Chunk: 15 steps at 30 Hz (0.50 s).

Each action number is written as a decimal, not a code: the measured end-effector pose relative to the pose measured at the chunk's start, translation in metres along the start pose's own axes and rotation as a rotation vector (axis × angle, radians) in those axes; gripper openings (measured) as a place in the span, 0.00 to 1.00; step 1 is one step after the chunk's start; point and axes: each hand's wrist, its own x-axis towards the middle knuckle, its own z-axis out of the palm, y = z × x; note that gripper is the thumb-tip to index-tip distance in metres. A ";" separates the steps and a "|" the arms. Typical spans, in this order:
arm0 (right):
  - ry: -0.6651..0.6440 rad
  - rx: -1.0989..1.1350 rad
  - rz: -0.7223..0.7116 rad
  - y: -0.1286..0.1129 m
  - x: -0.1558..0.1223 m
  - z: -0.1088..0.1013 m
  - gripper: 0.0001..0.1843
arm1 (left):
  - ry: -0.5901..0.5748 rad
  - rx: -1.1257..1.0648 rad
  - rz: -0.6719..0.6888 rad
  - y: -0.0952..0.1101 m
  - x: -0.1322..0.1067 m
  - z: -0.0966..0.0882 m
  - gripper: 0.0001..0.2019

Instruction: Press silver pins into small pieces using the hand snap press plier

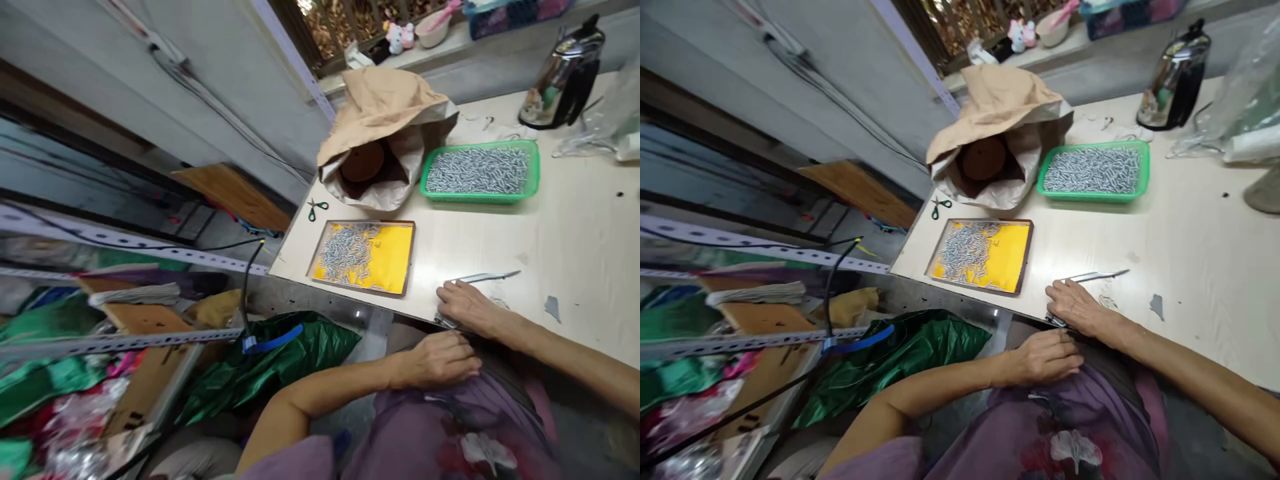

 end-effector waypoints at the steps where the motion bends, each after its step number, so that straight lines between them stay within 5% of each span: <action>1: -0.001 -0.005 -0.024 0.000 0.003 0.002 0.10 | 0.023 0.029 -0.030 -0.009 -0.008 -0.009 0.14; 3: 0.004 0.018 -0.048 0.002 0.006 0.005 0.11 | 0.120 0.116 -0.156 -0.036 -0.019 -0.033 0.14; 7: 0.055 0.240 0.003 0.010 0.007 0.004 0.13 | 0.387 0.391 -0.690 -0.102 -0.021 -0.087 0.12; 11: 0.378 0.415 0.194 0.033 0.011 -0.017 0.12 | 0.294 0.466 -0.964 -0.145 -0.009 -0.116 0.11; 15: 0.769 0.281 0.495 0.083 0.026 -0.060 0.09 | 0.150 0.477 -1.070 -0.161 0.000 -0.121 0.14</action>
